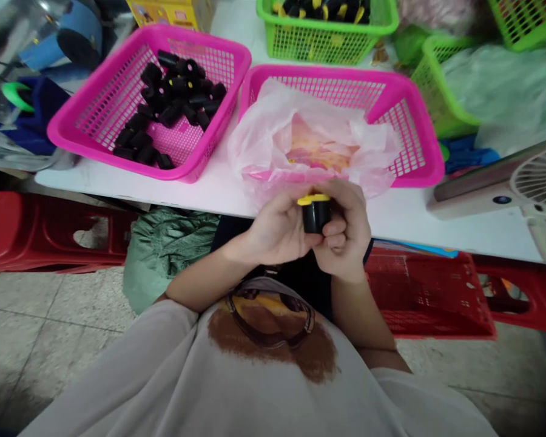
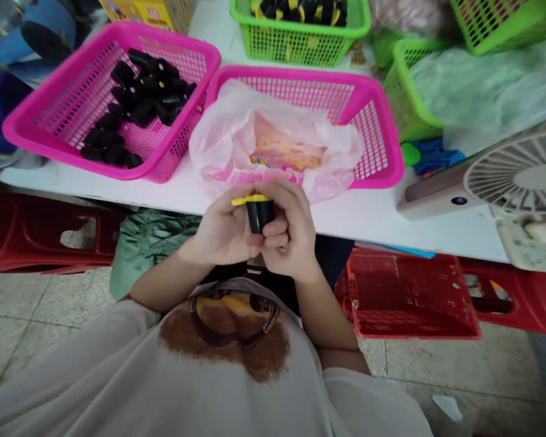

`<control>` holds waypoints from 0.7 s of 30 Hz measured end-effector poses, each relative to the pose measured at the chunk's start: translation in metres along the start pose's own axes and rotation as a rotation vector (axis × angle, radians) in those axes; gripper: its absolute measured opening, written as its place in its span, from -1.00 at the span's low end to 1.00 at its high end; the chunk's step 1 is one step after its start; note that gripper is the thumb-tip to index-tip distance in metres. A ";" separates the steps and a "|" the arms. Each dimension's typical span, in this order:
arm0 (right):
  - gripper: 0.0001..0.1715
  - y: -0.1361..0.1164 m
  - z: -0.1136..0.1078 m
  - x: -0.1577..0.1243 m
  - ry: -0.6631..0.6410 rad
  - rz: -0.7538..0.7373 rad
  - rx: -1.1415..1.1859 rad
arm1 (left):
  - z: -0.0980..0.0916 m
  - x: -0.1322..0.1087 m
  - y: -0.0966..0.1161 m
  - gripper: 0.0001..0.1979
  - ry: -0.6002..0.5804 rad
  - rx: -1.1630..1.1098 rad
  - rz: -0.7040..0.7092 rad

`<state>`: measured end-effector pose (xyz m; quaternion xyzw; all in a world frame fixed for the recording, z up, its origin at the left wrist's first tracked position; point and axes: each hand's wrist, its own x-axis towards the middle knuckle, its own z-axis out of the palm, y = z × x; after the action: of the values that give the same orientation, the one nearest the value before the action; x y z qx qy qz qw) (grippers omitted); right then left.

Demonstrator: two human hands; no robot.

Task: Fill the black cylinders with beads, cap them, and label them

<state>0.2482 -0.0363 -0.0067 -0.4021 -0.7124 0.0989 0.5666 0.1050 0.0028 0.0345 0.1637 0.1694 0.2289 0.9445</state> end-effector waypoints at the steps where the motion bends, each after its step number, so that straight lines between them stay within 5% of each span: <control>1: -0.41 0.002 0.001 -0.001 -0.013 0.025 0.034 | 0.000 0.001 0.003 -0.45 0.023 0.001 -0.009; 7: -0.35 0.002 0.012 -0.006 -0.038 0.150 0.105 | -0.001 -0.001 0.005 -0.46 0.183 -0.077 0.039; 17: -0.50 -0.021 0.000 -0.006 -0.060 0.079 0.146 | -0.003 -0.012 -0.022 -0.59 -0.073 0.166 0.211; 21: -0.47 -0.024 -0.011 -0.005 -0.051 0.040 0.057 | -0.014 -0.014 -0.025 -0.39 -0.070 0.413 0.368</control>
<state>0.2469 -0.0589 0.0075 -0.3974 -0.7154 0.1407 0.5573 0.0969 -0.0220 0.0155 0.3885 0.1469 0.3515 0.8390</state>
